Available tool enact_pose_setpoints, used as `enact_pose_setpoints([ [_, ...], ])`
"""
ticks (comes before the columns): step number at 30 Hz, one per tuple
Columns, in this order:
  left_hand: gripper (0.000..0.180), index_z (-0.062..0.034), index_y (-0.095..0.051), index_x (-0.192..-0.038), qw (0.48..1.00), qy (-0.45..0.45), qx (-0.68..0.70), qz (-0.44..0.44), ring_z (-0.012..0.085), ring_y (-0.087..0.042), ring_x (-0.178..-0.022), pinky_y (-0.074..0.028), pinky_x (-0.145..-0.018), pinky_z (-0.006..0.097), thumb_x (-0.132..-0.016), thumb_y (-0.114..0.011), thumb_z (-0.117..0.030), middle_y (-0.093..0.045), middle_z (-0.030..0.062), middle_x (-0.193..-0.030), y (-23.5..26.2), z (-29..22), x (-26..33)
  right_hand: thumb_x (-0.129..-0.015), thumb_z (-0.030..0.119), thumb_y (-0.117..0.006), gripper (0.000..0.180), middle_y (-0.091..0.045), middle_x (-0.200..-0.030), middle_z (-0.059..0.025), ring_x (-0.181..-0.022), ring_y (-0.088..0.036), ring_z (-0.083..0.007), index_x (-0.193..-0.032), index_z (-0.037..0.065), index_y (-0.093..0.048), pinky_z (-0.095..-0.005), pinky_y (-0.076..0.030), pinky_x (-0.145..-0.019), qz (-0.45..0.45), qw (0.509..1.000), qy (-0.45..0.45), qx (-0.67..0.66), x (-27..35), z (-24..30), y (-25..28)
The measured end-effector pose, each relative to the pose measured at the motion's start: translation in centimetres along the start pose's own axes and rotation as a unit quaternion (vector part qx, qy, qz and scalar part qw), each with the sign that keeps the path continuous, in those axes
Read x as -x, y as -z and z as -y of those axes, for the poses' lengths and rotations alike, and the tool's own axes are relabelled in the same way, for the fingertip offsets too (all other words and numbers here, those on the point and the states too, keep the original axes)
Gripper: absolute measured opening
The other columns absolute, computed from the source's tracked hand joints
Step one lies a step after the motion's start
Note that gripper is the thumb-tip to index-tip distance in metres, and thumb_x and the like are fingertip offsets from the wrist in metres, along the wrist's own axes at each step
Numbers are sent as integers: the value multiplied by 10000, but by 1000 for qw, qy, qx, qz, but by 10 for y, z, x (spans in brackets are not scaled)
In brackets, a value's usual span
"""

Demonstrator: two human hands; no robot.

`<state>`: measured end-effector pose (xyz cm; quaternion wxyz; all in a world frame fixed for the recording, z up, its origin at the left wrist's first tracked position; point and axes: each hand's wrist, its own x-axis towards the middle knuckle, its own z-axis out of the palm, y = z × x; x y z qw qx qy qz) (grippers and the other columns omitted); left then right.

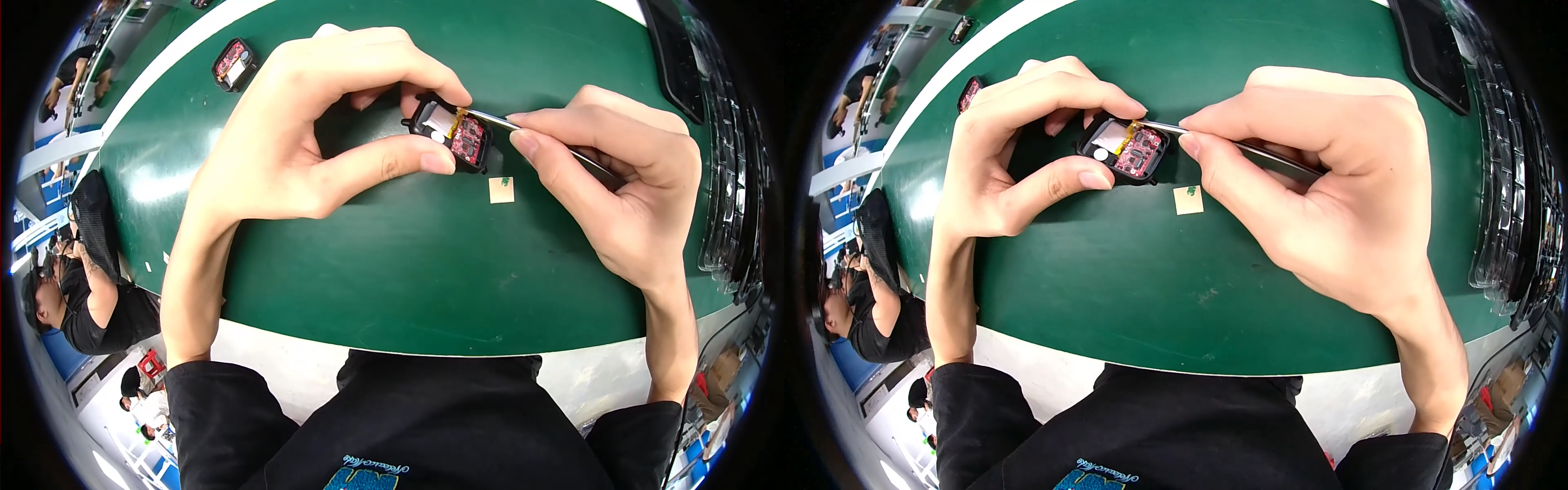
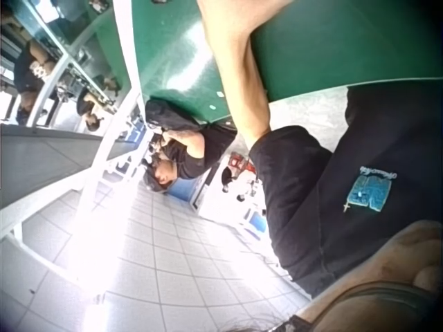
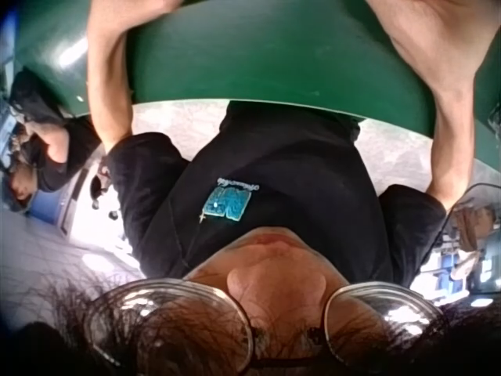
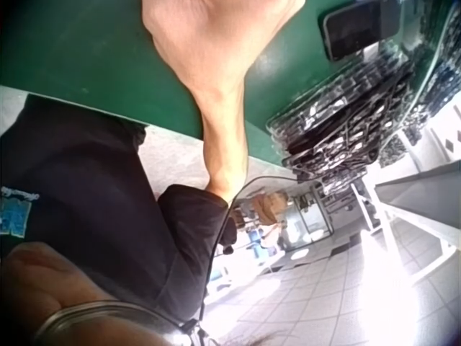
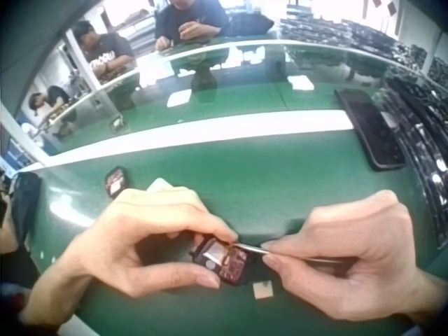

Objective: The recorder uses tweezers to assemble or repair small smartwatch electronic components on a production line workbench.

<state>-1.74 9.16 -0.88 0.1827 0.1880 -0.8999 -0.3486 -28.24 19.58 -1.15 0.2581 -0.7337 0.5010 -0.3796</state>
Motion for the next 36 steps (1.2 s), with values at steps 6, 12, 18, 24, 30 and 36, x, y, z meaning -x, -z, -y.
enact_pose_setpoints([
  [6, 501, -2, -809, -1211, 1000, -1, -12, 1, 175, -540, -832, -409, -782, 325, -767, -921, -205, -775, 77, -1026, 0, 0, -1, -889, -55, -839, 131, -594, -663, 0, -557, -444, -42, -1017, -33, -857, -264, -261, -518, 1, 1000, 4, -14, -1, -1, 0],
  [12, 504, -5, -810, -1207, 999, 3, -32, 7, 182, -529, -832, -409, -785, 331, -759, -918, -211, -778, 77, -1033, 2, 0, 1, -888, -52, -839, 119, -589, -657, 0, -555, -451, -43, -1004, -35, -855, -263, -267, -514, -3, 1000, 7, -26, -1, -3, -2],
  [18, 504, -6, -810, -1211, 1000, 6, -29, 6, 183, -530, -832, -409, -788, 331, -765, -918, -214, -779, 76, -1035, 1, -1, 0, -880, -50, -841, 127, -592, -659, -2, -554, -456, -46, -1005, -30, -856, -264, -272, -511, -3, 1000, 6, -27, 0, -3, -1],
  [24, 497, -10, -810, -1212, 999, 3, -32, 7, 182, -524, -829, -406, -789, 331, -773, -919, -216, -776, 72, -1031, 1, -2, -1, -878, -61, -830, 120, -593, -655, -5, -544, -457, -56, -991, -27, -853, -272, -279, -505, -7, 999, 10, -34, 1, -5, -2],
  [30, 508, -13, -809, -1217, 1000, 5, -19, 5, 183, -520, -841, -405, -796, 333, -758, -926, -197, -767, 69, -1034, 0, -1, 0, -865, -56, -839, 127, -594, -651, -5, -542, -469, -57, -989, -30, -851, -269, -288, -503, -18, 999, 18, -24, 2, -3, -2],
  [36, 504, -15, -807, -1216, 1000, 5, -20, 7, 179, -514, -831, -402, -793, 331, -751, -927, -168, -760, 63, -1021, 2, -2, 0, -857, -69, -831, 138, -598, -650, -10, -541, -482, -59, -990, -41, -848, -265, -297, -502, -30, 999, 35, -14, 3, -4, -3],
])
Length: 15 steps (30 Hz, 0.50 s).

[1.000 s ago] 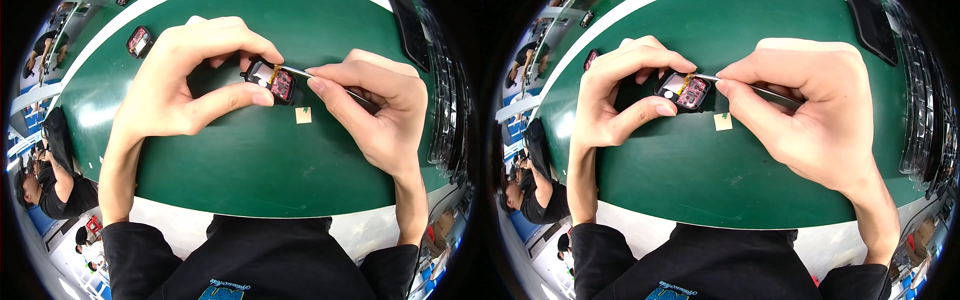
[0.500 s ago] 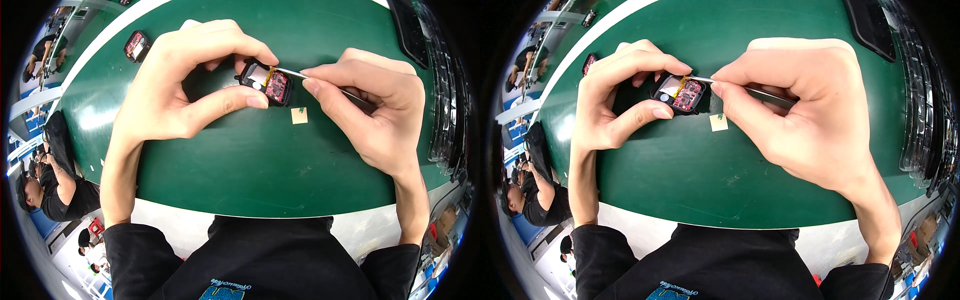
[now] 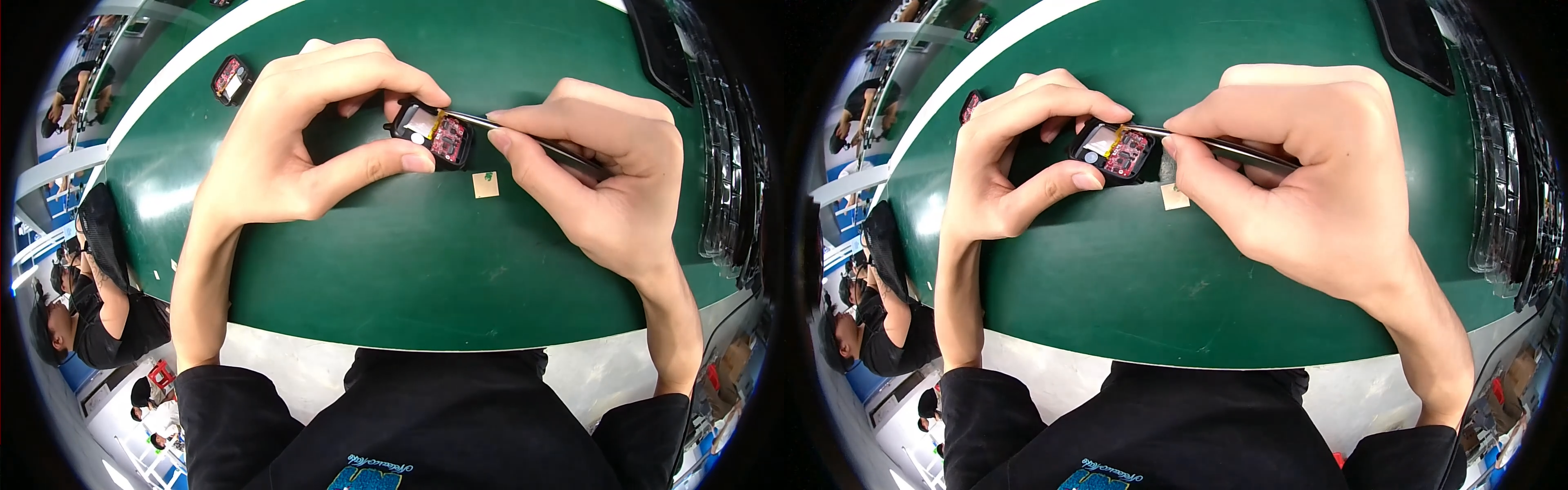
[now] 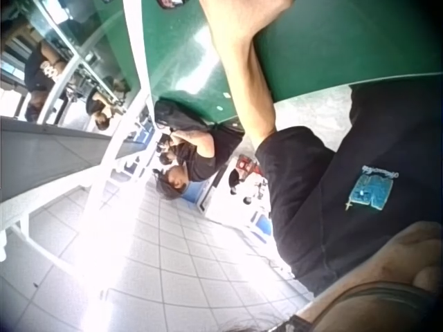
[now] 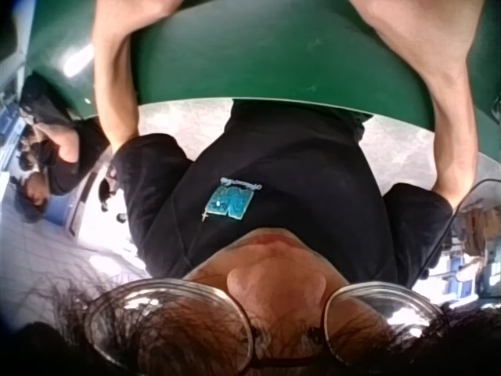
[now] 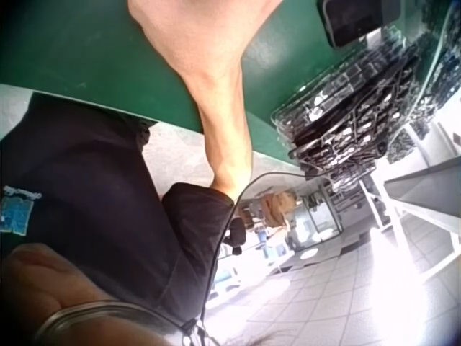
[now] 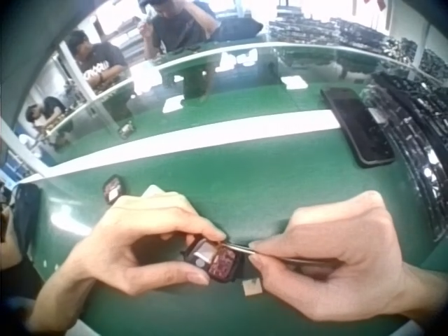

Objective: The recorder uses tweezers to assemble or repair small smartwatch electronic components on a production line workbench.

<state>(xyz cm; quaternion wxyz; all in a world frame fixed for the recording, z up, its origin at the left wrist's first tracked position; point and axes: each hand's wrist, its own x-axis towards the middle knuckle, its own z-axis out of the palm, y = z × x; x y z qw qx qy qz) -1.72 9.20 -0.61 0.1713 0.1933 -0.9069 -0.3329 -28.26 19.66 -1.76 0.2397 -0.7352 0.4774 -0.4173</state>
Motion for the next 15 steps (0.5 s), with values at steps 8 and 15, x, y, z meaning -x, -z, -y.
enact_pose_setpoints([
  [8, 497, -31, -810, -1212, 1000, -4, 13, -9, 167, -507, -816, -392, -778, 331, -742, -932, -140, -743, 49, -990, -1, 1, 0, -854, -93, -813, 150, -603, -642, -41, -525, -507, -89, -990, -40, -846, -276, -322, -493, -6, 999, 41, 21, 3, -2, -4],
  [15, 512, -48, -807, -1213, 1000, -2, -2, -6, 159, -499, -800, -378, -775, 329, -733, -954, -147, -705, 26, -940, 0, -1, -1, -853, -92, -813, 144, -606, -644, -44, -511, -502, -93, -981, -35, -843, -281, -327, -485, -21, 999, 41, 15, 4, -2, -5],
])
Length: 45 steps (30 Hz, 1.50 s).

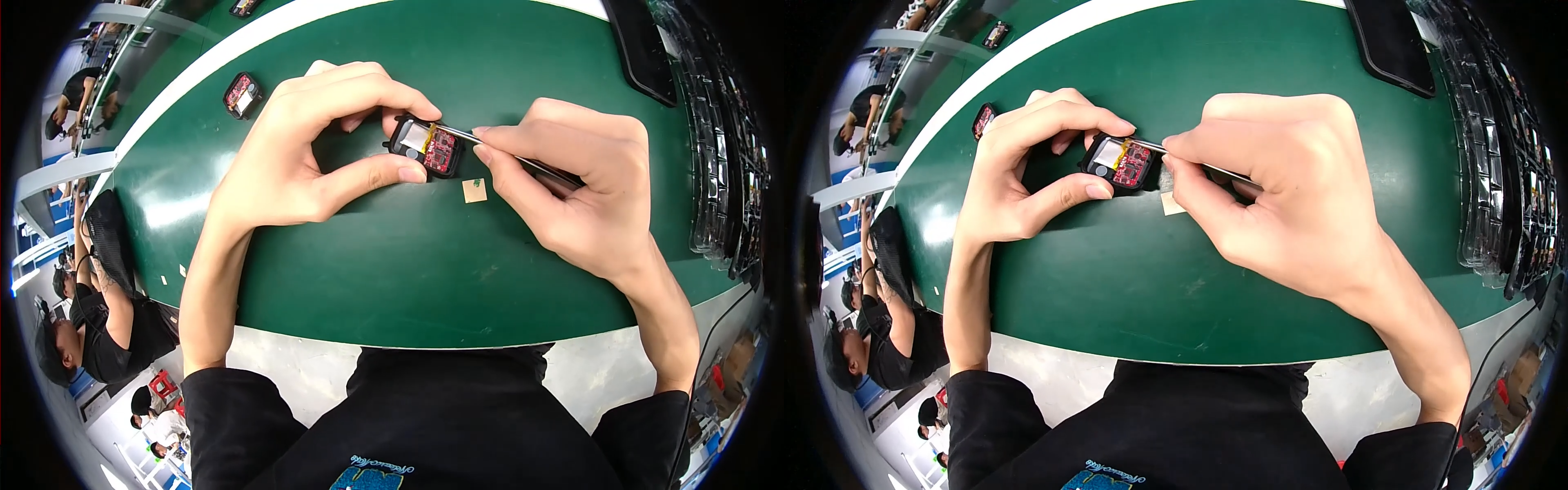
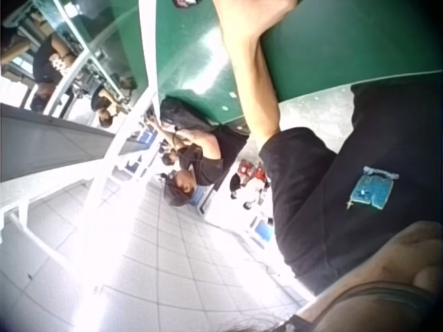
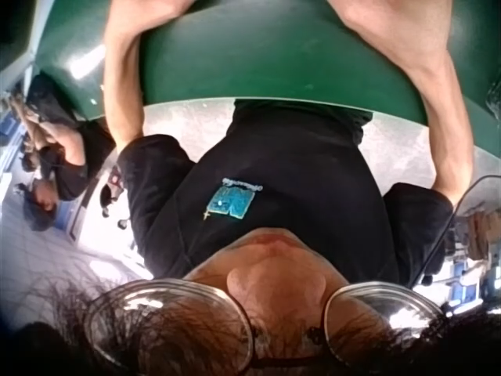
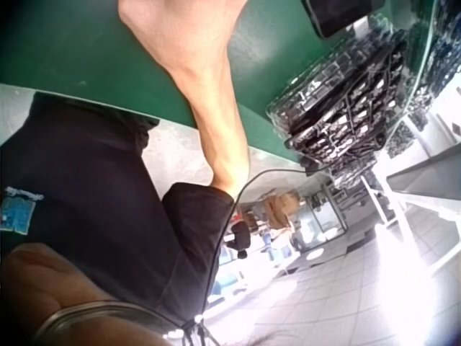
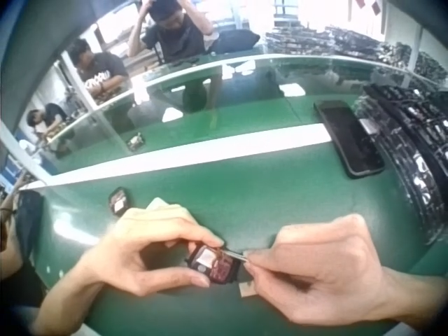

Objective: The recorder uses tweezers to assemble or repair small smartwatch electronic components on a production line workbench.

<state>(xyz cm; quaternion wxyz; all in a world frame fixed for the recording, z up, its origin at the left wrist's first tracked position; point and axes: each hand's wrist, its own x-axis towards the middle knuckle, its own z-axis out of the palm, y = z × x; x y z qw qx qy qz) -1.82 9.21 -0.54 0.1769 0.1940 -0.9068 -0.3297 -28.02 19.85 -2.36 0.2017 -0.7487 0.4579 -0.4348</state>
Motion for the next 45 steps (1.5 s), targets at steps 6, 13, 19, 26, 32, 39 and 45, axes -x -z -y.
enact_pose_setpoints([
  [6, 518, -55, -789, -1217, 1000, 3, -3, 0, 162, -488, -798, -385, -791, 332, -734, -956, -138, -704, 24, -961, -1, -2, 0, -858, -76, -821, 151, -621, -652, -32, -528, -499, -69, -1000, -31, -849, -278, -327, -488, 0, 1000, -8, -4, -1, 0, 5],
  [13, 573, -63, -773, -1242, 999, -4, -13, -44, 162, -482, -784, -374, -788, 324, -713, -971, -157, -674, 10, -929, -12, -10, 1, -928, -98, -813, 154, -686, -779, -33, -661, -620, -47, -1074, -59, -843, -200, -418, -576, -37, 993, -85, -70, -3, 10, 24],
  [19, 567, -79, -770, -1207, 997, -40, -54, -34, 168, -509, -763, -354, -763, 321, -700, -993, -198, -627, 2, -875, -14, -5, 0, -932, -86, -818, 161, -679, -778, -29, -672, -605, -43, -1090, -60, -840, -201, -409, -579, -35, 994, -75, -74, -4, 7, 22],
  [26, 549, -94, -771, -1191, 998, -22, -58, -28, 160, -497, -754, -357, -773, 327, -702, -993, -208, -617, -14, -855, -4, -1, -8, -917, -36, -824, 95, -703, -753, -15, -669, -583, -20, -1009, -53, -838, -217, -396, -565, -72, 988, -101, -88, -18, -2, 19],
  [32, 494, -129, -766, -1213, 997, -35, -65, -28, 180, -649, -860, -424, -848, 361, -797, -984, -281, -680, -17, -927, -3, -8, -4, -880, 17, -859, 132, -642, -667, -62, -560, -534, -94, -1007, -17, -850, -301, -376, -525, -78, 993, -77, -33, -18, -3, 23],
  [39, 515, -68, -760, -1240, 995, -5, -29, -93, 171, -592, -820, -466, -812, 351, -831, -992, -278, -689, 34, -948, 14, -39, -2, -894, 45, -870, 121, -676, -657, -68, -555, -551, -84, -991, -27, -863, -291, -381, -518, -94, 990, -92, -47, -5, 0, 28],
  [45, 480, -49, -756, -1253, 916, -181, -202, -297, 188, -638, -896, -525, -770, 329, -847, -967, -196, -721, 72, -1007, 156, -129, -66, -886, 79, -869, 157, -670, -664, -85, -555, -523, -101, -1003, -24, -859, -318, -379, -519, -94, 990, -97, -49, -6, -10, 27],
])
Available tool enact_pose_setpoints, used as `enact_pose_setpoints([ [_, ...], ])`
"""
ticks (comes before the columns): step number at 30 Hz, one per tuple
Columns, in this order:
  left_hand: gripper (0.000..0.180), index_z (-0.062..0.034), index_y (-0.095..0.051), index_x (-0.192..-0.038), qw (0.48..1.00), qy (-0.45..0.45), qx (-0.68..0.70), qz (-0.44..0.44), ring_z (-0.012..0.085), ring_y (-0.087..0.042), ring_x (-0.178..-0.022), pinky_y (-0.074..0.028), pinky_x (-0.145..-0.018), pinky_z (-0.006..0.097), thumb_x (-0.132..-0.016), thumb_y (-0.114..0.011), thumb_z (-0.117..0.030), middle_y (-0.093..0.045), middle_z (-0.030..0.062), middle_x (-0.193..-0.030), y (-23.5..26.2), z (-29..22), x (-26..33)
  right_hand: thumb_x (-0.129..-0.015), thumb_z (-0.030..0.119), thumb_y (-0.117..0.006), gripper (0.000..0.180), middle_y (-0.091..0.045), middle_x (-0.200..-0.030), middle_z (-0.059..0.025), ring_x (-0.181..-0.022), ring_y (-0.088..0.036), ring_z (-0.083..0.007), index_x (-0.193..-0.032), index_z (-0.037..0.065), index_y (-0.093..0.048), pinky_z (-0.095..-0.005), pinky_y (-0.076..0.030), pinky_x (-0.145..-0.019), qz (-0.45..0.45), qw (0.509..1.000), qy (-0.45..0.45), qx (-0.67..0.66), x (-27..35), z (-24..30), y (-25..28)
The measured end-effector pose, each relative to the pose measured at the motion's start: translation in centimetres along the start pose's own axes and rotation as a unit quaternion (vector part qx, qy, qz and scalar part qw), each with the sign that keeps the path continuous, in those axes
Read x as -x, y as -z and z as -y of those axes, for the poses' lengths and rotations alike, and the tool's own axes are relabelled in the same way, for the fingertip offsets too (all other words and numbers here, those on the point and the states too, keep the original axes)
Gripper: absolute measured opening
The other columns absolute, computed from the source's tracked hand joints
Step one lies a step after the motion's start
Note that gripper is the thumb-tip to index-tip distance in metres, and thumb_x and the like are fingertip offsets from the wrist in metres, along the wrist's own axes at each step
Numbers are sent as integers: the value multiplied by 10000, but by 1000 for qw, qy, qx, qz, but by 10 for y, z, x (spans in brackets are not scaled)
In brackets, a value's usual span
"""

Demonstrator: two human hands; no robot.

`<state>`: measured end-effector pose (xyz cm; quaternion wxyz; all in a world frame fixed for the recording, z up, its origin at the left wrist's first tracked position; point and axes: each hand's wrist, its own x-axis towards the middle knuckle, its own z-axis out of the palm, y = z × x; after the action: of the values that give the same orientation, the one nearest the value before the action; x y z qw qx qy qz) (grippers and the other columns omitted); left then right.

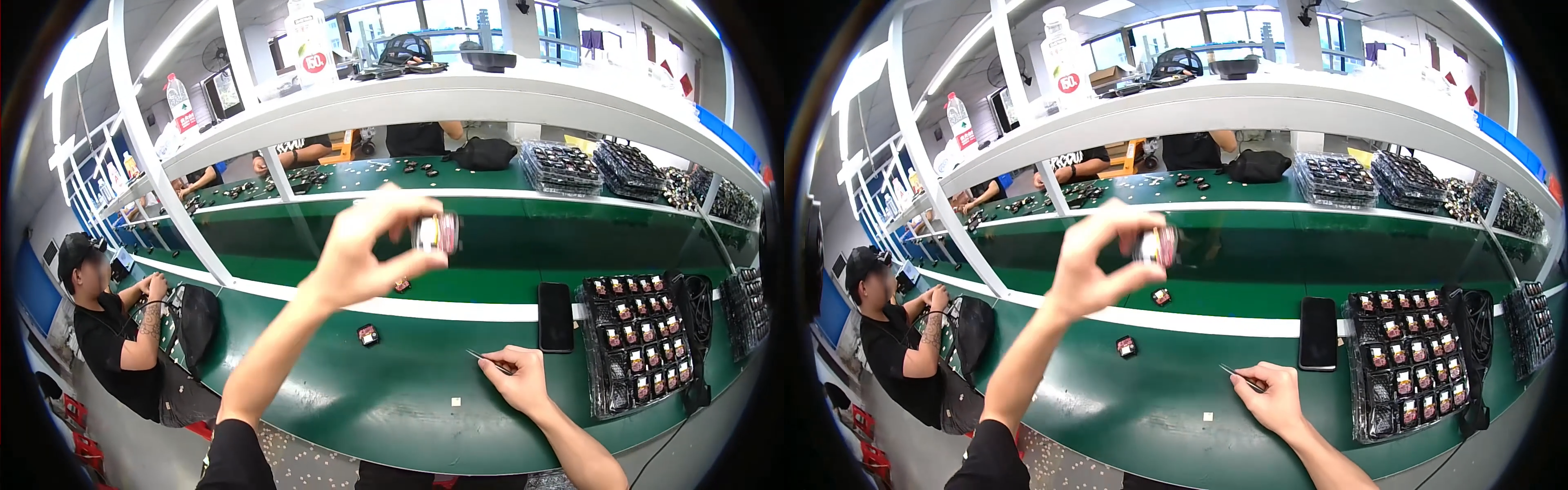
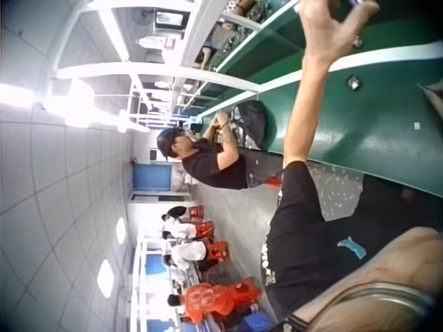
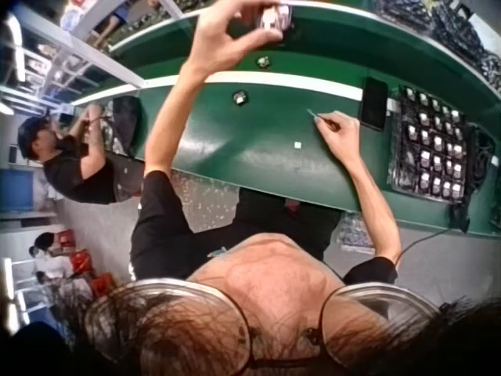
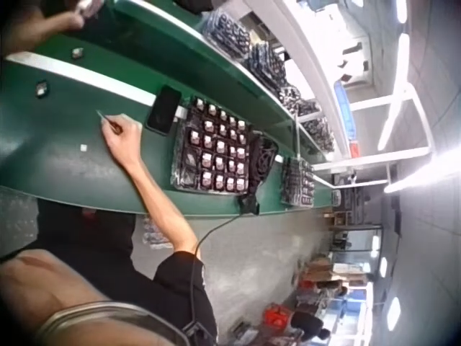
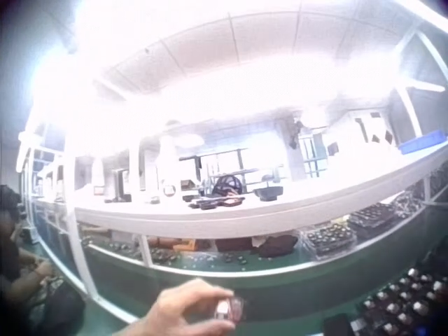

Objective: The recorder uses tweezers to assemble or repair small smartwatch electronic components on a production line workbench.

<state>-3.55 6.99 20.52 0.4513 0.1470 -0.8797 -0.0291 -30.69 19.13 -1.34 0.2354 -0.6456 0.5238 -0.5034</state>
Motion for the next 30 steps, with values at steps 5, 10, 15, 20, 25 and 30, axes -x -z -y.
enact_pose_setpoints([
  [5, 387, -60, -754, -1317, 983, -18, -156, -94, 211, -631, -1036, -515, -963, 366, -999, -819, -270, -728, 93, -1169, 51, 44, -111, -899, 81, -859, 152, -670, -676, -85, -577, -534, -104, -1010, -23, -856, -315, -388, -539, 16, 1000, 23, -4, -8, 5, -2],
  [10, 437, -159, -761, -1400, 952, 79, -295, -27, 333, -635, -1343, -506, -1128, 439, -1061, -696, -426, -656, 142, -1476, 51, 102, -156, -910, 72, -868, 158, -700, -691, -62, -585, -541, -71, -1038, -20, -866, -297, -397, -541, 13, 1000, 25, 0, -6, -2, 3],
  [15, 579, -220, -589, -1636, 952, 102, -262, 121, 354, -505, -1548, -371, -1287, 468, -1151, -495, -521, -533, 165, -1693, 58, 117, -192, -919, 103, -840, 171, -671, -699, -102, -587, -581, -148, -1030, -27, -849, -340, -433, -563, 38, 999, 12, -6, -5, 4, 1],
  [20, 725, -223, -526, -1688, 923, 202, -237, 226, 327, -512, -1555, -344, -1309, 460, -1138, -443, -687, -545, 130, -1706, 56, 123, -220, -920, 101, -841, 166, -677, -705, -109, -587, -594, -163, -1030, -23, -849, -345, -446, -567, 46, 999, 26, 7, -1, 8, 1],
  [25, 643, -171, -598, -1615, 903, 103, -364, 201, 389, -543, -1523, -399, -1273, 474, -1138, -507, -593, -579, 190, -1657, 47, 146, -235, -923, 93, -836, 162, -698, -722, -122, -593, -607, -169, -1032, -26, -848, -342, -448, -565, 48, 999, 11, 3, 0, 10, 0],
  [30, 182, -35, -775, -1108, 915, -206, -230, -261, 302, -764, -898, -569, -843, 392, -1036, -743, -199, -811, 109, -979, 26, 86, -182, -926, 93, -831, 158, -704, -728, -130, -601, -633, -184, -1018, -35, -841, -350, -463, -571, 30, 999, 7, 5, -5, 5, 9],
])
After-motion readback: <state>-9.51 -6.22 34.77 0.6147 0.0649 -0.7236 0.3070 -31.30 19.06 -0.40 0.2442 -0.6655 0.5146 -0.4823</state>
